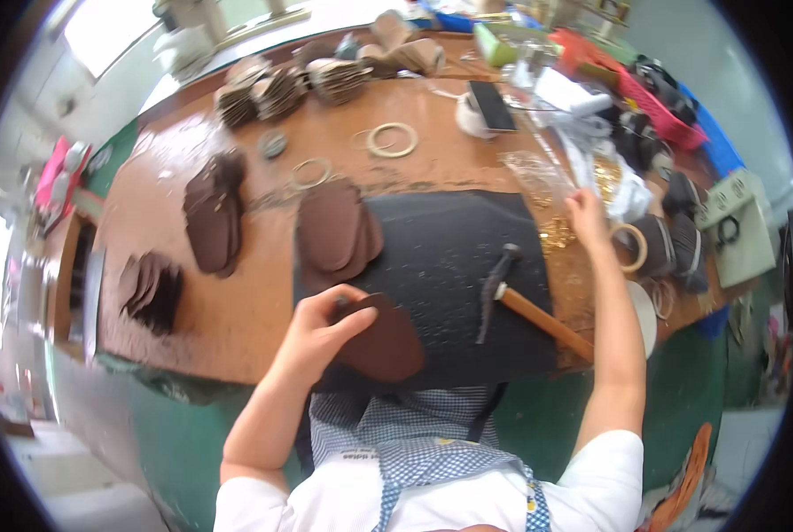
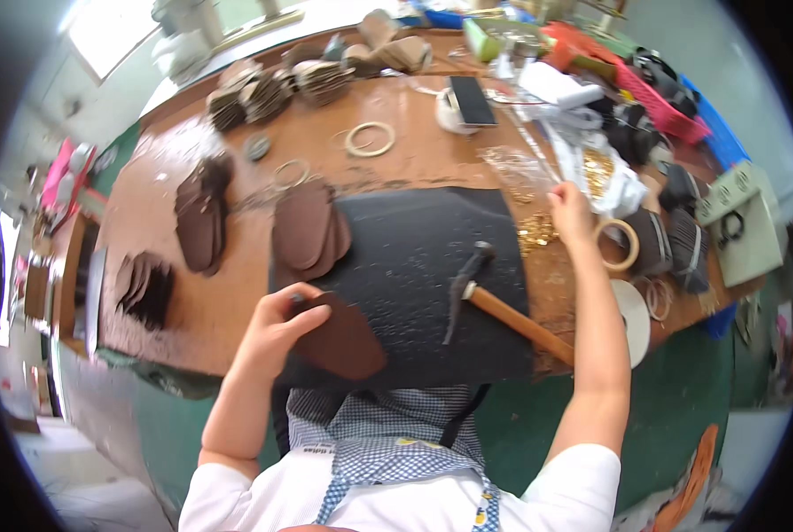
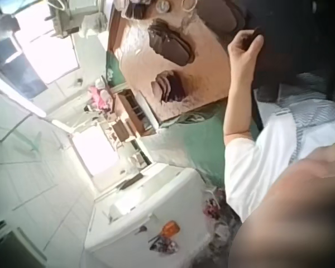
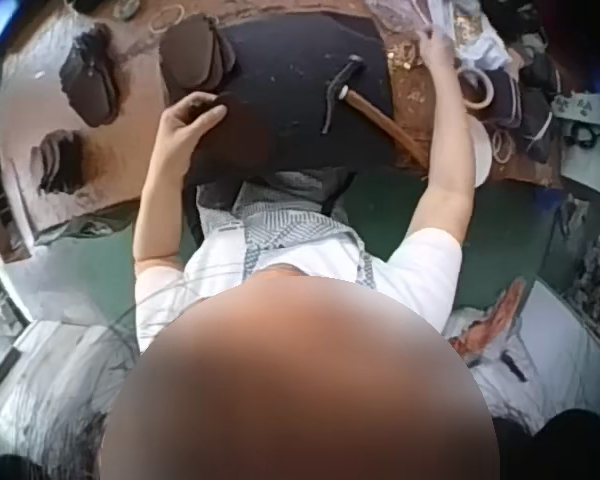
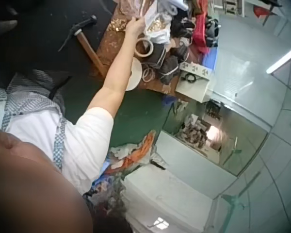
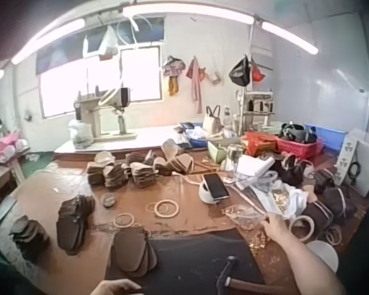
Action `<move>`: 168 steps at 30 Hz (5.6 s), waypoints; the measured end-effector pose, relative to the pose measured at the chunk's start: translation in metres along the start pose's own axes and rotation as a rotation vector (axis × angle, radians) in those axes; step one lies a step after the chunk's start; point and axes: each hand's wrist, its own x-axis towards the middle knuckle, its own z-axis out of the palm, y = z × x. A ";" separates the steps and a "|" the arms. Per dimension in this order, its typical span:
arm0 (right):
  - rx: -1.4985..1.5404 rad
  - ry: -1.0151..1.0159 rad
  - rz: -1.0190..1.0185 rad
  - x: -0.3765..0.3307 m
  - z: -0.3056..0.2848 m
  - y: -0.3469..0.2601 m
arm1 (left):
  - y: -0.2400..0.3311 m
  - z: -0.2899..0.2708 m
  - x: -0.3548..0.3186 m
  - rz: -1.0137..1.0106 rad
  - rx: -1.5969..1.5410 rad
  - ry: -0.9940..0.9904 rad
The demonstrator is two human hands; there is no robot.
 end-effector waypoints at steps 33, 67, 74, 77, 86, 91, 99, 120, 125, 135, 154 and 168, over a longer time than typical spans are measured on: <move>1.269 -0.308 0.054 -0.207 0.013 -0.288 | -0.023 0.023 -0.023 0.517 0.481 0.108; 0.949 0.036 -0.727 -0.200 -0.013 -0.281 | -0.015 0.011 -0.035 1.171 0.699 0.178; 1.362 -0.626 0.195 -0.193 -0.039 -0.289 | 0.009 0.015 -0.033 0.042 -0.013 -0.045; 1.361 -0.650 0.233 -0.195 -0.029 -0.286 | -0.007 0.013 -0.026 -0.045 -0.127 -0.048; 1.345 -0.667 0.313 -0.195 -0.015 -0.280 | -0.019 0.013 -0.022 -0.055 -0.153 -0.029; 1.358 -0.670 0.326 -0.195 -0.013 -0.281 | -0.020 0.011 -0.022 -0.051 -0.138 -0.024; 1.447 -0.721 0.390 -0.194 -0.010 -0.278 | -0.020 0.010 -0.023 0.022 -0.128 -0.050; 1.281 -0.708 0.288 -0.200 -0.012 -0.280 | -0.021 0.005 -0.025 -0.091 -0.068 -0.060; 1.294 -0.739 0.294 -0.200 -0.008 -0.281 | -0.025 0.001 -0.026 -0.085 -0.084 -0.058; 1.196 -0.765 0.223 -0.198 -0.014 -0.277 | -0.008 0.007 -0.025 0.073 0.305 -0.068; 0.193 0.067 0.130 -0.044 -0.012 -0.016 | -0.043 0.015 0.012 1.286 1.249 -0.218; -0.250 -0.147 -0.026 -0.004 0.011 -0.038 | -0.082 0.025 -0.034 0.933 1.228 0.014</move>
